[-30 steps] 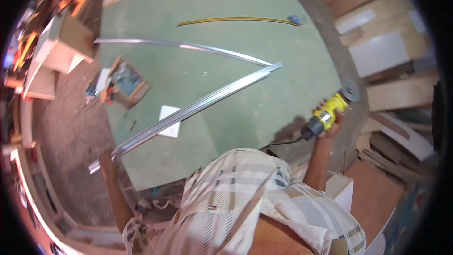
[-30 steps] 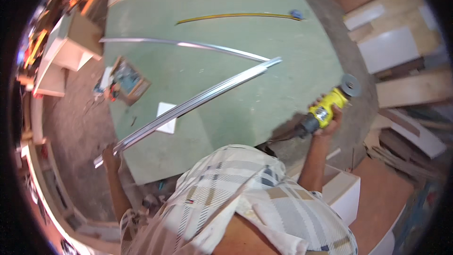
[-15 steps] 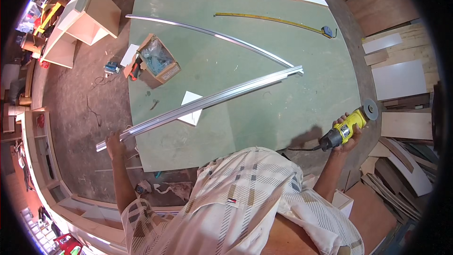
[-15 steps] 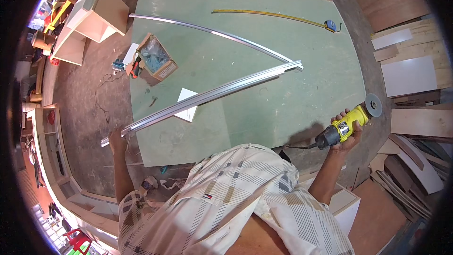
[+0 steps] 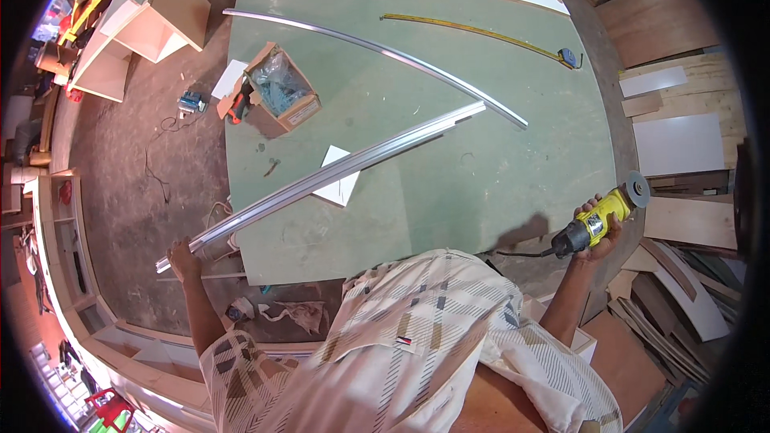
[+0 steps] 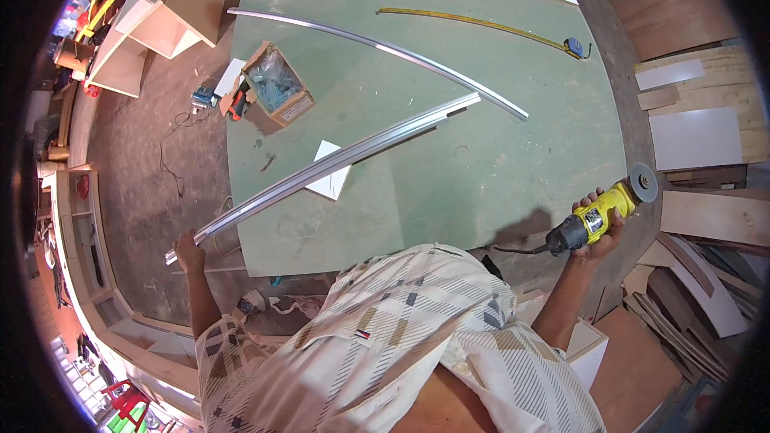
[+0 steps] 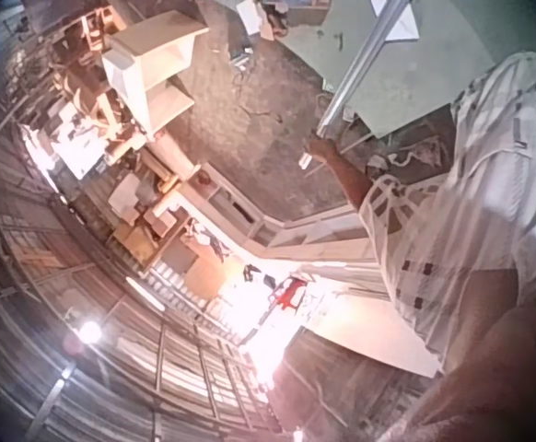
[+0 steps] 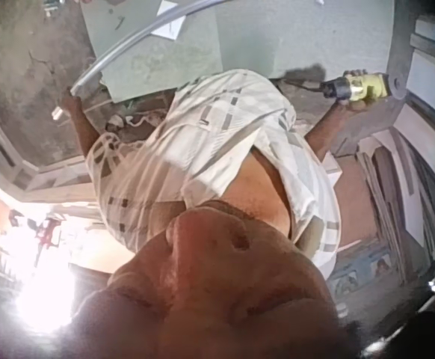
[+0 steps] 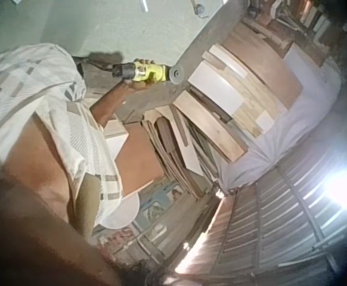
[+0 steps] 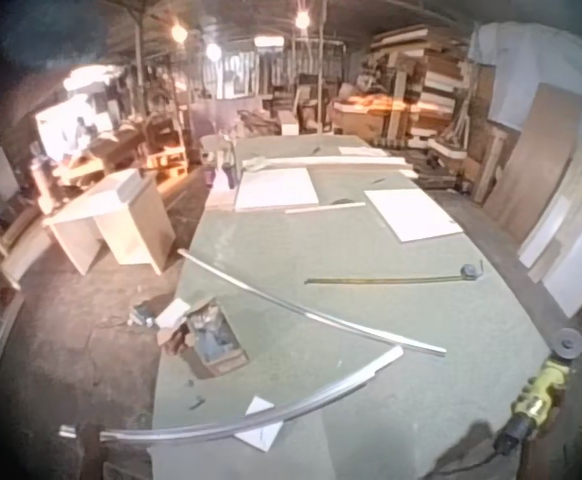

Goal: The person cuts metal strips using an angle grinder on a workbench, moving and arranging the pieces as they work.

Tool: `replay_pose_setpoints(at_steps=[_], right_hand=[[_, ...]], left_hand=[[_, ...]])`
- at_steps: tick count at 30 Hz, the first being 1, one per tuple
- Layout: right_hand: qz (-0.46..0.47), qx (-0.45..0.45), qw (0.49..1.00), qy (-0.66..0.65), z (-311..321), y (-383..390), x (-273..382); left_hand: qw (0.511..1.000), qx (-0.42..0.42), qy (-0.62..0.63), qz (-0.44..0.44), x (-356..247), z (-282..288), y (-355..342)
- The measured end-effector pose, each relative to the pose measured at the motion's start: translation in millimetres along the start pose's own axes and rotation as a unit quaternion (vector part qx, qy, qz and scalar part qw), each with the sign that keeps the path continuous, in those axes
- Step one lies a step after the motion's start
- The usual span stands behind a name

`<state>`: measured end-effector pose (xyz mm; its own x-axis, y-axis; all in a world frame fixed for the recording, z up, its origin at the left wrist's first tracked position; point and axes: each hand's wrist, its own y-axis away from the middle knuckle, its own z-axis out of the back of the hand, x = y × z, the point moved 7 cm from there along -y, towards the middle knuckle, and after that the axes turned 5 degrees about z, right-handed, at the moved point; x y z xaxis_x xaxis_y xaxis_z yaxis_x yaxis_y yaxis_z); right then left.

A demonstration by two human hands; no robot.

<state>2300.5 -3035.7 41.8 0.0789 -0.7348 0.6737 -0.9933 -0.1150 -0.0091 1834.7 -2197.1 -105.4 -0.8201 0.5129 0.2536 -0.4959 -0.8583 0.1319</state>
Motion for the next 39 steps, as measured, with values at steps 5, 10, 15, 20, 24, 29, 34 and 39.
replay_pose_setpoints(at_steps=[5, 10, 15, 20, 24, 29, 34, 39], right_hand=[[-0.014, 0.023, 1.000, 0.010, -25, -3, -9], [-0.020, 0.014, 0.999, 0.024, -46, -8, -27], [-0.007, -0.037, 0.999, 0.030, -53, -13, -40], [-0.015, -0.042, 0.999, 0.023, -57, -12, -42], [-0.013, -0.051, 0.998, 0.028, -53, -9, -38], [-0.008, -0.086, 0.995, 0.046, -43, -7, -33], [-0.087, -0.096, 0.981, 0.141, -44, -8, -47], [-0.196, -0.041, 0.941, 0.274, -53, -18, -72]], left_hand=[[1.000, -0.003, 0.007, -0.018, 2, 3, 1], [0.999, -0.016, 0.024, -0.026, 2, 10, 7], [0.997, -0.049, 0.045, -0.050, 6, 9, 8], [0.999, -0.024, 0.033, -0.037, 4, 2, 7], [0.999, 0.016, 0.014, -0.034, -3, 4, 6], [0.990, -0.124, 0.059, 0.020, -68, 63, 10], [0.850, -0.173, 0.431, -0.250, -282, 127, 71], [0.828, -0.202, 0.501, -0.149, -368, 139, 75]])
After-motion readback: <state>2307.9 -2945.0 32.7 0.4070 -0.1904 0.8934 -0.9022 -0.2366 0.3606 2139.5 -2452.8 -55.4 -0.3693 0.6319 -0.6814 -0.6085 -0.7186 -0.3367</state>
